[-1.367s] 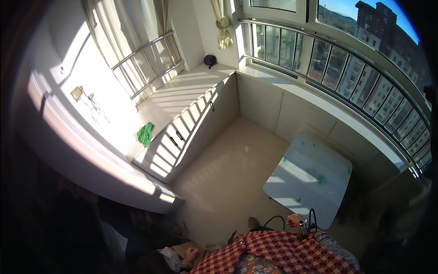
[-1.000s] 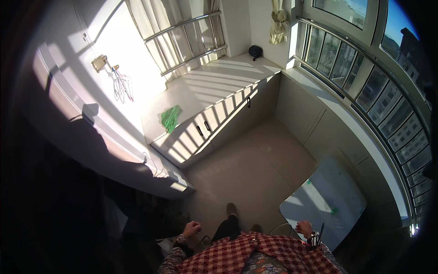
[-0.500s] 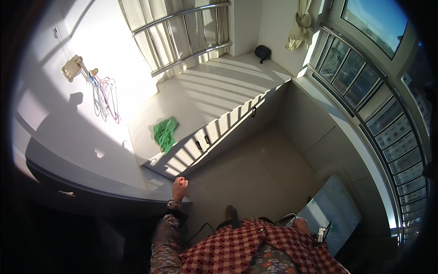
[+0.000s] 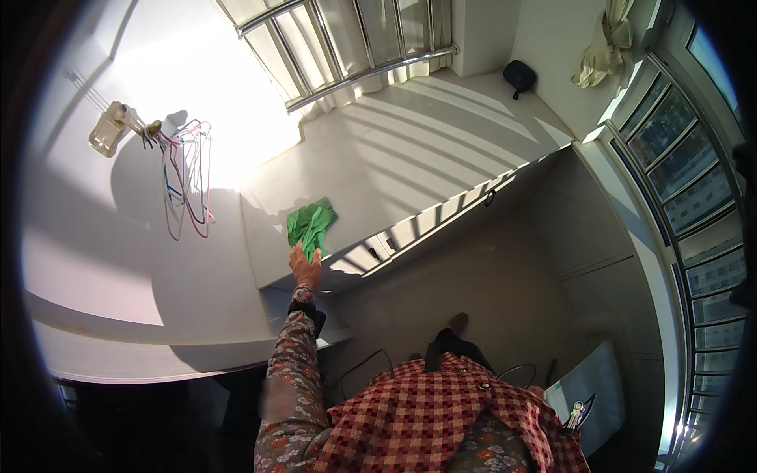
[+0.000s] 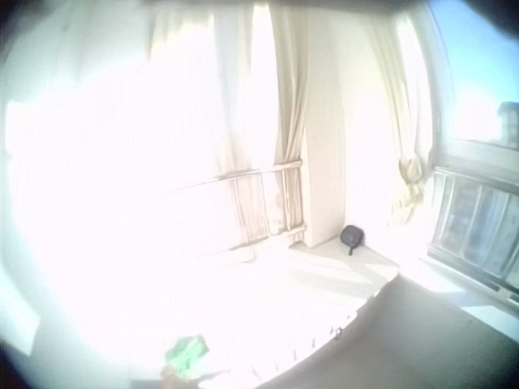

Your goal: The person wipes a small white table with a pink cloth, moving the cloth across the surface in repeated strokes. The person also briefly handles a green cloth and a small woven stool before returning to wipe the table.

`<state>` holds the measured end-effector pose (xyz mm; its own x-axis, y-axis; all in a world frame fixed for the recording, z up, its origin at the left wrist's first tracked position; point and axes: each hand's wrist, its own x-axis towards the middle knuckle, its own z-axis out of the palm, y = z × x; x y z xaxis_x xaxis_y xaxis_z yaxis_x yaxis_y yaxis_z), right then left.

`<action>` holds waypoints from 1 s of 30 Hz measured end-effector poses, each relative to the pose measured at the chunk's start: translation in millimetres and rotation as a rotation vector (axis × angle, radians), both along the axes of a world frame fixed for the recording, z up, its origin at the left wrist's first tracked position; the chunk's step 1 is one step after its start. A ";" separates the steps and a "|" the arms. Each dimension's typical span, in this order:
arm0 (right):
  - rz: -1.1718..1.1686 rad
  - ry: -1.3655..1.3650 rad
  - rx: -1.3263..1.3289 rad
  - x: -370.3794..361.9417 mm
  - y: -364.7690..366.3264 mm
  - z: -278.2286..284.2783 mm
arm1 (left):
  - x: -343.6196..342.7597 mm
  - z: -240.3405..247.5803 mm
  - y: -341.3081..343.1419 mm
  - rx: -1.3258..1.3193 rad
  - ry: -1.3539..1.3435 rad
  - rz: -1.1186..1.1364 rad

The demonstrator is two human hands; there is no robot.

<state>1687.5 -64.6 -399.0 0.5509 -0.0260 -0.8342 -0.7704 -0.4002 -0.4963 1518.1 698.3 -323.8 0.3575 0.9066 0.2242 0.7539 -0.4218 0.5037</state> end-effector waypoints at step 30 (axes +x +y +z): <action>-0.580 -0.094 -0.085 -148.7 213.3 21.7 | 418.6 -12.4 -32.0 0.035 0.237 -0.952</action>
